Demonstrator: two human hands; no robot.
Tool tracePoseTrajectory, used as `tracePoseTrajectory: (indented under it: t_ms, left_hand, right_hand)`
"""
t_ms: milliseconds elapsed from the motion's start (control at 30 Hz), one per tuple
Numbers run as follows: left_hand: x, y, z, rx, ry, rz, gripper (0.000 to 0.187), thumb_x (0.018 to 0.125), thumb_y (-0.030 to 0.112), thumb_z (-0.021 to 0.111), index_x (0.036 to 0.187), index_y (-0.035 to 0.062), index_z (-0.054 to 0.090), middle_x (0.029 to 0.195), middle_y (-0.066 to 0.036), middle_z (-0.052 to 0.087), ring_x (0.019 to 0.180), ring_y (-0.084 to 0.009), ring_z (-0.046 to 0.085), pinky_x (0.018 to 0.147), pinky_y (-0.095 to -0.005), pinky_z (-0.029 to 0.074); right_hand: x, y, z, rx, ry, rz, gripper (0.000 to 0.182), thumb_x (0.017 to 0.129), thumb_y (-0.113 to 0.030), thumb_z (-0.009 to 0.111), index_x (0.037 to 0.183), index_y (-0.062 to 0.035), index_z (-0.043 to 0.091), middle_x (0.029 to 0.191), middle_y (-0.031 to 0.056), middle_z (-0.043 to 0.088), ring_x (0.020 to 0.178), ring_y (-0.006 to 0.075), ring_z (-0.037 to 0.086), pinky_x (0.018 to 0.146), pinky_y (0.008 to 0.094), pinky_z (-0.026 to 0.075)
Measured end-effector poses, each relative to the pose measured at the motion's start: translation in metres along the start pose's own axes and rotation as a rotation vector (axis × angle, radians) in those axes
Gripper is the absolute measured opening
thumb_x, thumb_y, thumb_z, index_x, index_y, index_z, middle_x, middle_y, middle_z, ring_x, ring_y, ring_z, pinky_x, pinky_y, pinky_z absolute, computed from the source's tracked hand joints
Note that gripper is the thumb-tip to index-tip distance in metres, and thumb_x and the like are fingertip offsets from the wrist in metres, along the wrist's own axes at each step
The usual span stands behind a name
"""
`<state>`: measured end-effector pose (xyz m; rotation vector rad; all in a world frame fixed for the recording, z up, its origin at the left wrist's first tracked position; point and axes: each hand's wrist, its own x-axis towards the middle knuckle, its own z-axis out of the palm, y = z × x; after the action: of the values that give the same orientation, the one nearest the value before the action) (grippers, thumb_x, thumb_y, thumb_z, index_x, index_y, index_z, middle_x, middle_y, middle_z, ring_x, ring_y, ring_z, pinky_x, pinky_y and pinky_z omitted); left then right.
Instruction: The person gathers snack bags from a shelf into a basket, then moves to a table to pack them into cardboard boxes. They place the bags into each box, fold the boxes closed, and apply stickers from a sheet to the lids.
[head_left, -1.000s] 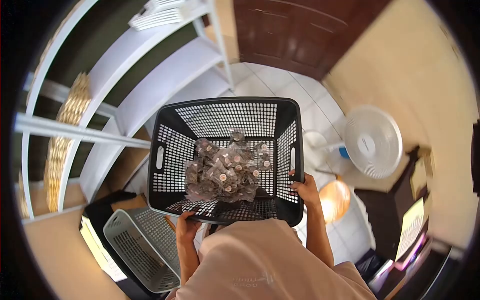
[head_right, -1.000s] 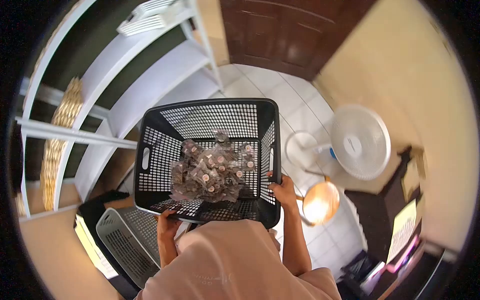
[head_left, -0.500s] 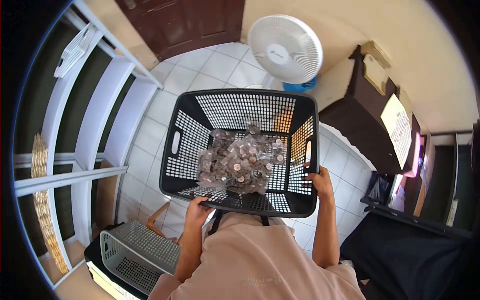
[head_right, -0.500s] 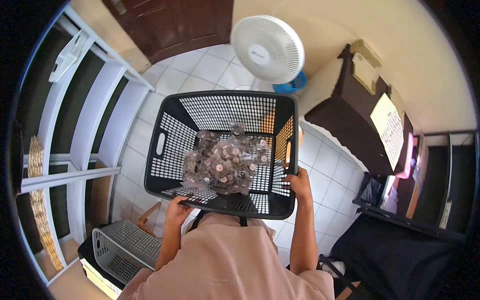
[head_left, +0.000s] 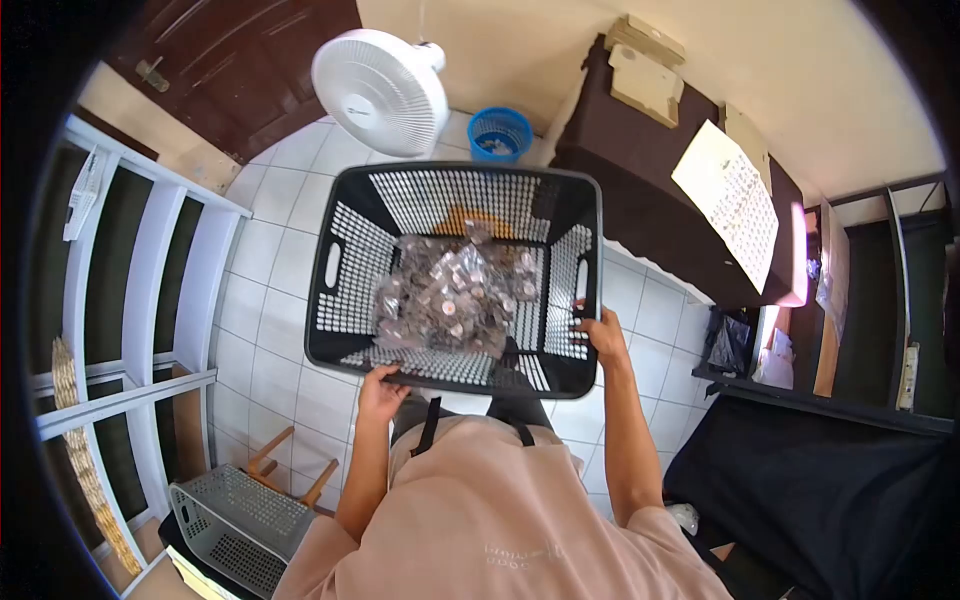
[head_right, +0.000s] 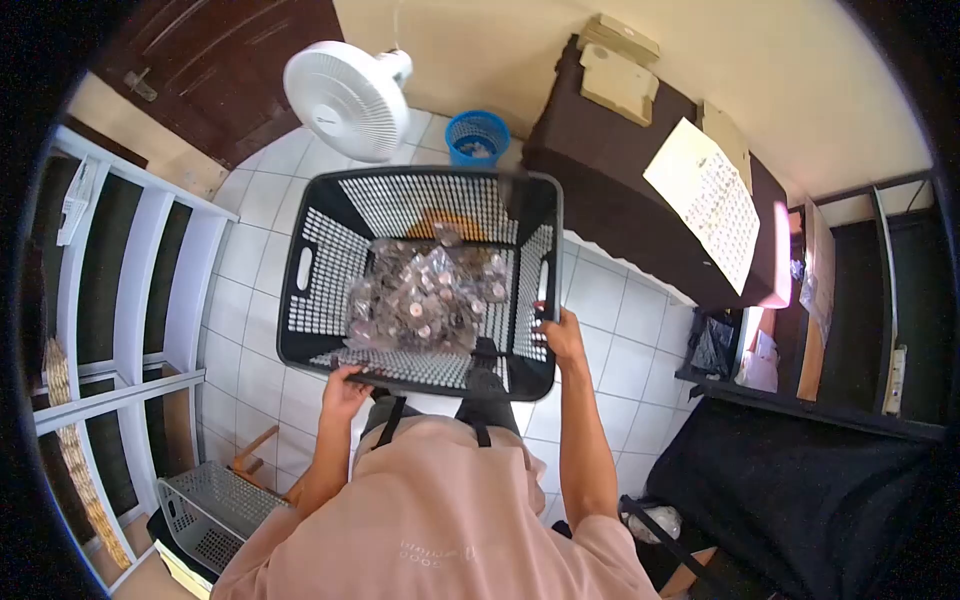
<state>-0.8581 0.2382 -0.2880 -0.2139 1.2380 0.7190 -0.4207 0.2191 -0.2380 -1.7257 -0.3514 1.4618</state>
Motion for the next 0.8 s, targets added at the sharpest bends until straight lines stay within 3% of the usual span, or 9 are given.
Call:
tracePoseTrajectory:
  t_ms: [33,67,100,233,267,433,567,667,800]
  left_hand:
    - [0.000,-0.012,0.012,0.002,-0.002,0.029,0.017,0.077,0.007,0.060,0.093,0.0024,0.056,0.097,-0.011,0.061,0.095,-0.0285,0.061,0.085,-0.0417,0.049]
    - [0.003,-0.024,0.026,-0.004,0.022,0.068,0.024,0.079,0.008,0.056,0.100,-0.0044,0.054,0.101,-0.016,0.061,0.099,-0.0330,0.060,0.088,-0.0421,0.051]
    - [0.016,0.007,0.022,-0.016,-0.003,0.062,0.022,0.080,0.008,0.057,0.098,-0.0039,0.053,0.101,-0.016,0.060,0.101,-0.0329,0.059,0.090,-0.0418,0.050]
    - [0.041,-0.030,0.043,-0.081,0.006,0.084,0.023,0.082,0.005,0.058,0.103,-0.0036,0.054,0.102,-0.016,0.059,0.104,-0.0347,0.059,0.096,-0.0440,0.047]
    - [0.045,-0.042,0.043,-0.018,0.021,0.136,0.030,0.083,0.013,0.061,0.109,0.0006,0.054,0.100,-0.012,0.059,0.099,-0.0316,0.060,0.086,-0.0435,0.050]
    - [0.032,-0.044,0.072,0.008,0.110,0.154,0.025,0.087,0.016,0.062,0.105,0.0017,0.054,0.104,-0.010,0.058,0.102,-0.0310,0.060,0.093,-0.0455,0.048]
    - [0.019,-0.036,0.077,0.065,0.144,0.151,0.028,0.089,0.024,0.062,0.108,0.0058,0.053,0.106,-0.009,0.056,0.104,-0.0297,0.057,0.092,-0.0465,0.050]
    - [0.021,-0.045,0.065,0.085,0.149,0.104,0.034,0.089,0.025,0.060,0.115,0.0053,0.049,0.111,-0.011,0.055,0.105,-0.0329,0.055,0.090,-0.0499,0.050]
    - [0.023,-0.056,0.058,0.009,0.106,0.094,0.019,0.086,0.014,0.057,0.102,0.0054,0.051,0.100,-0.012,0.060,0.095,-0.0332,0.061,0.084,-0.0505,0.054]
  right_hand:
    - [0.010,0.005,-0.013,0.022,-0.002,-0.025,0.038,0.073,0.009,0.052,0.107,-0.0046,0.060,0.079,0.0051,0.055,0.069,0.0160,0.056,0.054,0.0301,0.050]
    - [0.019,0.008,-0.026,-0.017,0.006,0.019,0.038,0.074,0.009,0.052,0.107,-0.0069,0.061,0.079,0.0039,0.055,0.069,0.0154,0.056,0.056,0.0300,0.049]
    - [0.048,-0.008,0.004,-0.002,-0.031,0.060,0.038,0.073,0.009,0.053,0.106,-0.0071,0.061,0.081,0.0035,0.055,0.069,0.0157,0.056,0.056,0.0306,0.050]
    - [0.089,0.024,-0.031,-0.017,-0.029,0.051,0.040,0.074,0.010,0.056,0.111,-0.0075,0.060,0.094,0.0064,0.061,0.079,0.0189,0.061,0.061,0.0319,0.052]
    - [0.096,0.029,-0.038,-0.010,-0.033,0.050,0.039,0.076,0.009,0.056,0.111,-0.0076,0.060,0.094,0.0064,0.062,0.079,0.0187,0.061,0.061,0.0324,0.052]
    - [0.119,0.019,-0.039,-0.138,-0.015,0.083,0.029,0.086,-0.003,0.059,0.114,-0.0085,0.059,0.093,0.0050,0.061,0.076,0.0173,0.061,0.061,0.0316,0.051]
    - [0.133,0.018,-0.036,-0.170,0.020,0.032,0.031,0.085,-0.013,0.065,0.114,-0.0037,0.059,0.092,0.0065,0.063,0.073,0.0167,0.061,0.062,0.0305,0.050]
    - [0.140,0.023,-0.047,-0.368,0.254,-0.061,0.063,0.074,-0.033,0.078,0.120,0.0047,0.055,0.088,0.0136,0.066,0.072,0.0179,0.062,0.069,0.0306,0.050]
    - [0.137,0.002,-0.031,-0.486,0.258,-0.201,0.022,0.081,-0.009,0.067,0.098,0.0029,0.060,0.081,0.0118,0.066,0.073,0.0165,0.062,0.067,0.0305,0.048]
